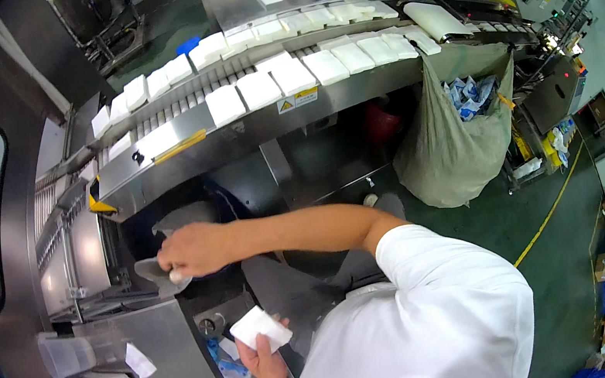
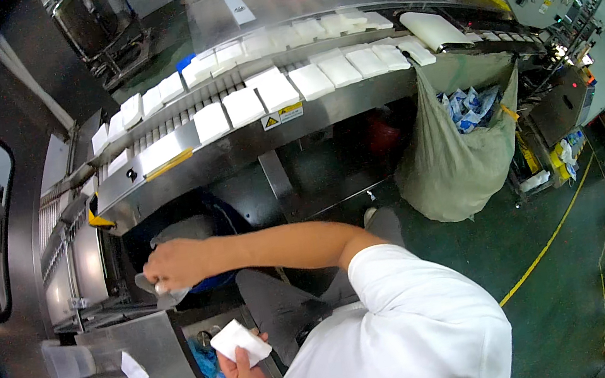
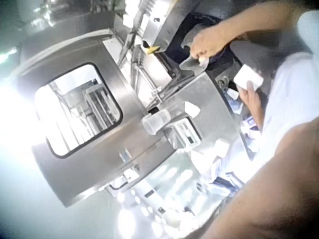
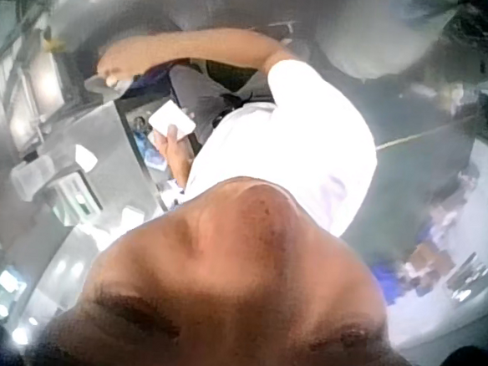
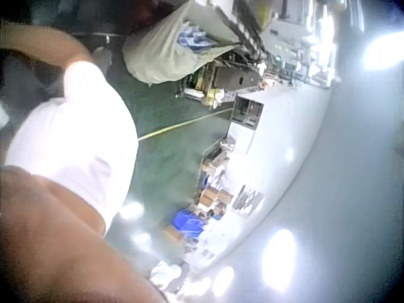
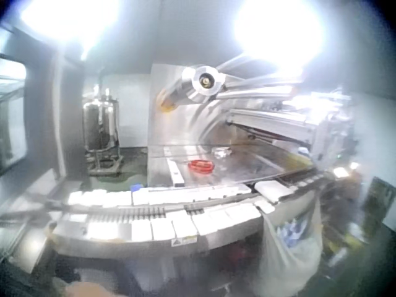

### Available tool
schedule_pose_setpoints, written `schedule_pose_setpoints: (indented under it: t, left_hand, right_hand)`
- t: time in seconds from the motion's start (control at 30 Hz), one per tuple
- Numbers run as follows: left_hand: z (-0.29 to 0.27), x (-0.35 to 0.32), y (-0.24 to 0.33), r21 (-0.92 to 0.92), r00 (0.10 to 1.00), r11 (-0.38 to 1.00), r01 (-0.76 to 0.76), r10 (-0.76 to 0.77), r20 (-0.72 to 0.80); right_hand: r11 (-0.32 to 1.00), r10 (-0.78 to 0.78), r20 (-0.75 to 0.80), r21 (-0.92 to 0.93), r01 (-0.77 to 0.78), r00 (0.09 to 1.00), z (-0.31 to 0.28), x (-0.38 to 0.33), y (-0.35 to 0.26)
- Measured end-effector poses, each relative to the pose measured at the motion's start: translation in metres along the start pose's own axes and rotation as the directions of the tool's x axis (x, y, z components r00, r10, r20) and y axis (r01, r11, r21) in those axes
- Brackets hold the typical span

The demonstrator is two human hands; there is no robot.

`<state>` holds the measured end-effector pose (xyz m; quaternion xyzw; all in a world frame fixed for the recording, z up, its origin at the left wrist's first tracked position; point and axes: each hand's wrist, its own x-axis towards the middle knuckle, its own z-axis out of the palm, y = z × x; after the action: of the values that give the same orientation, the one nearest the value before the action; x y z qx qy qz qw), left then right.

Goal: The person picks up white rectangular blocks from a conveyor belt, examines them by hand, weighs them on a digital scale, and wipes them with a white cloth.

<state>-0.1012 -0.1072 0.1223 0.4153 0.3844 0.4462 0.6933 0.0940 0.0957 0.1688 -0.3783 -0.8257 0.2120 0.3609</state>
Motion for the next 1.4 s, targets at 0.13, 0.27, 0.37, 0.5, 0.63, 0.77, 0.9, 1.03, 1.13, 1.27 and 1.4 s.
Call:
schedule_pose_setpoints:
  t: [0.13, 0.27, 0.37, 0.5, 0.63, 0.77, 0.9, 1.03, 1.13, 1.27, 1.4]
  left_hand:
    - [0.005, 0.019, 0.005, -0.025, 0.999, 1.000, -0.002, 0.001, -0.040]
    - [-0.010, 0.027, -0.023, -0.016, 0.992, 0.993, 0.121, -0.120, 0.032]
    - [0.003, 0.031, -0.004, -0.113, 0.947, 0.961, 0.253, -0.222, 0.234]
    - [-0.003, 0.025, 0.000, -0.078, 0.959, 0.977, 0.197, -0.175, 0.223]
    - [-0.011, 0.006, -0.009, -0.101, 0.986, 0.990, 0.103, -0.088, 0.139]
    - [-0.024, -0.009, 0.008, -0.097, 0.997, 0.994, 0.047, -0.041, 0.059]
    - [-0.041, -0.016, 0.011, -0.214, 0.997, 0.977, 0.018, -0.003, 0.071]
    - [-0.048, -0.025, 0.014, -0.291, 0.999, 0.956, -0.030, 0.025, -0.019]
    - [-0.045, -0.021, 0.022, -0.274, 0.989, 0.958, -0.084, 0.047, -0.138]
    - [-0.045, 0.005, 0.032, -0.237, 0.975, 0.952, -0.195, 0.161, -0.156]
    - [-0.026, 0.042, 0.019, -0.230, 0.978, 0.956, -0.181, 0.151, -0.144]
  right_hand:
    - [0.996, -0.018, 0.090, 0.091, 0.010, 0.996, 0.008, 0.009, 0.000]
    - [0.980, 0.041, 0.116, 0.189, -0.062, 0.992, -0.004, 0.022, 0.031]
    - [0.982, 0.074, 0.067, 0.166, -0.084, 0.995, -0.004, 0.033, 0.046]
    - [0.940, 0.073, 0.291, 0.299, -0.163, 0.954, 0.023, 0.085, 0.011]
    - [0.941, -0.127, 0.416, 0.339, -0.024, 0.900, 0.107, 0.134, -0.017]
    - [0.949, -0.251, 0.331, 0.267, 0.165, 0.910, 0.199, 0.178, -0.044]
    - [0.961, -0.254, 0.420, 0.003, 0.278, 0.871, 0.240, 0.205, -0.060]
    - [0.979, -0.138, 0.435, 0.196, 0.056, 0.890, 0.220, 0.193, -0.080]
    - [0.890, -0.064, 0.353, 0.443, -0.107, 0.933, 0.141, 0.164, -0.082]
    - [0.695, -0.090, 0.447, 0.668, -0.266, 0.890, 0.005, 0.084, -0.097]
    - [0.610, 0.046, 0.673, 0.566, -0.554, 0.738, -0.064, -0.007, -0.119]
